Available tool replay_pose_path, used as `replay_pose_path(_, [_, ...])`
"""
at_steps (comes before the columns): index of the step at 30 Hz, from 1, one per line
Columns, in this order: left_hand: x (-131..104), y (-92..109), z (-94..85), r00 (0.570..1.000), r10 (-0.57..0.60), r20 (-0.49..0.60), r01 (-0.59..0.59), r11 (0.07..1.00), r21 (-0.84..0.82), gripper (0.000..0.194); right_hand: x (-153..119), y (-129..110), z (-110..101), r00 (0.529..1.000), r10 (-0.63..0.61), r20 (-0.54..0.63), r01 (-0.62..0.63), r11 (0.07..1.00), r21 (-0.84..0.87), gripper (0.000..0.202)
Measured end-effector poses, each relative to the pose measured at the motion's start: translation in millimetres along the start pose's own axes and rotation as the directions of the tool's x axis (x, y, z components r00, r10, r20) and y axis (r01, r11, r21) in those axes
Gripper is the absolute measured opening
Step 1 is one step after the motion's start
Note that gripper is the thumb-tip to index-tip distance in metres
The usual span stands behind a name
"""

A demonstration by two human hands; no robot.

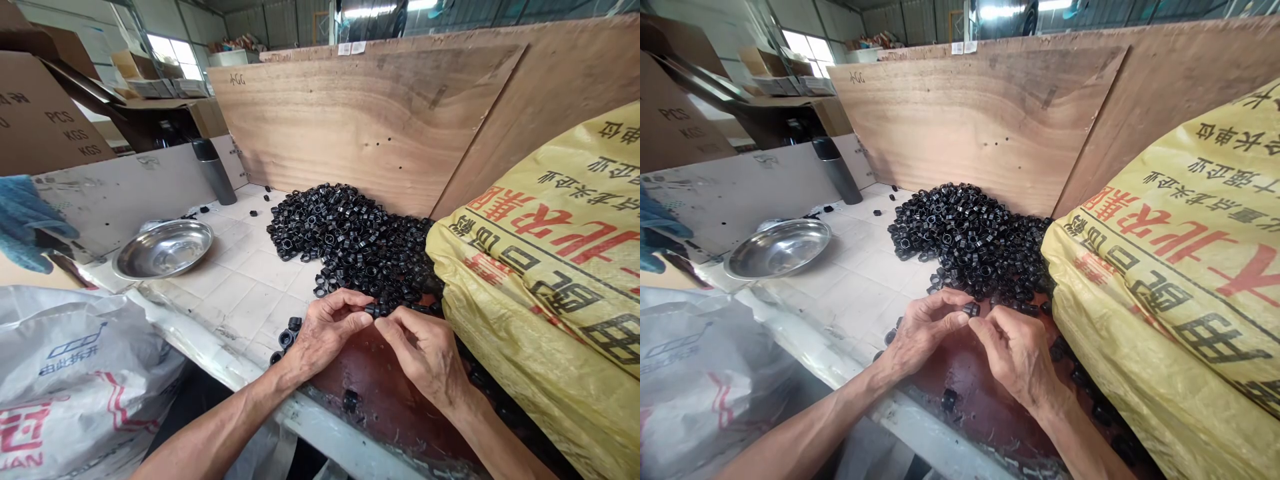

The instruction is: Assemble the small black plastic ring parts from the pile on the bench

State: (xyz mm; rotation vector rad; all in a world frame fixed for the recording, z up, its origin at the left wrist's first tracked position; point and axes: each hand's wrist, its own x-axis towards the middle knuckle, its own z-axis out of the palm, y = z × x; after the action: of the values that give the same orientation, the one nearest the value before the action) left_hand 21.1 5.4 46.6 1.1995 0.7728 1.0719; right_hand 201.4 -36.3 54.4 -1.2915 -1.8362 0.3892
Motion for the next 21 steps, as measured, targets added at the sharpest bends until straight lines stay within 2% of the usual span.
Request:
replay_pose_path(3, [0.0, 0.3, -1.0, 1.0, -0.006, 0.005, 0.006, 1.0, 0.009, 0.027, 1.0, 3.9, 1.9, 0.999, -0.028, -0.02, 0.029, 0.999, 0.029, 0.01])
replay_pose_path(5, [-0.4, 1.9, -1.3, 1.0, 0.004, 0.001, -0.004, 0.999, 0.043, 0.027, 1.2, 5.7, 3.0, 1.0, -0.011, -0.009, 0.011, 1.0, -0.003, 0.014])
replay_pose_path(8, [-1.3, 4.6, -0.9, 1.0, -0.003, -0.021, 0.004, 0.997, 0.077, 0.027, 0.9, 4.4, 3.3, 0.998, 0.066, -0.001, -0.066, 0.996, -0.064, 0.029])
replay_pose_path(10, [-1.4, 4.4, -0.4, 0.999, -0.028, -0.021, 0.029, 0.998, 0.052, 0.028, 0.7, 2.4, 3.0, 0.998, 0.059, -0.024, -0.06, 0.998, -0.034, 0.016])
replay_pose_path(13, [-0.3, 0.0, -0.4, 1.0, -0.02, -0.02, 0.02, 1.0, 0.009, 0.029, 0.0, 0.9, 3.3, 0.998, 0.056, -0.02, -0.057, 0.997, -0.056, 0.016])
replay_pose_path(16, [0.2, -4.8, -1.5, 1.0, 0.008, -0.003, -0.008, 0.999, -0.031, 0.027, -1.8, 0.8, 4.8, 0.994, 0.109, -0.033, -0.109, 0.994, -0.002, 0.015])
replay_pose_path(19, [-0.3, -6.0, -3.2, 0.999, 0.026, 0.048, -0.024, 0.999, -0.026, 0.025, -2.9, -0.7, 6.6, 0.996, 0.064, -0.058, -0.061, 0.996, 0.058, 0.017])
replay_pose_path(21, [-0.4, -5.5, -4.3, 0.996, 0.063, 0.06, -0.065, 0.997, 0.032, 0.024, -2.5, -3.2, 7.6, 0.99, 0.138, -0.044, -0.132, 0.984, 0.119, 0.014])
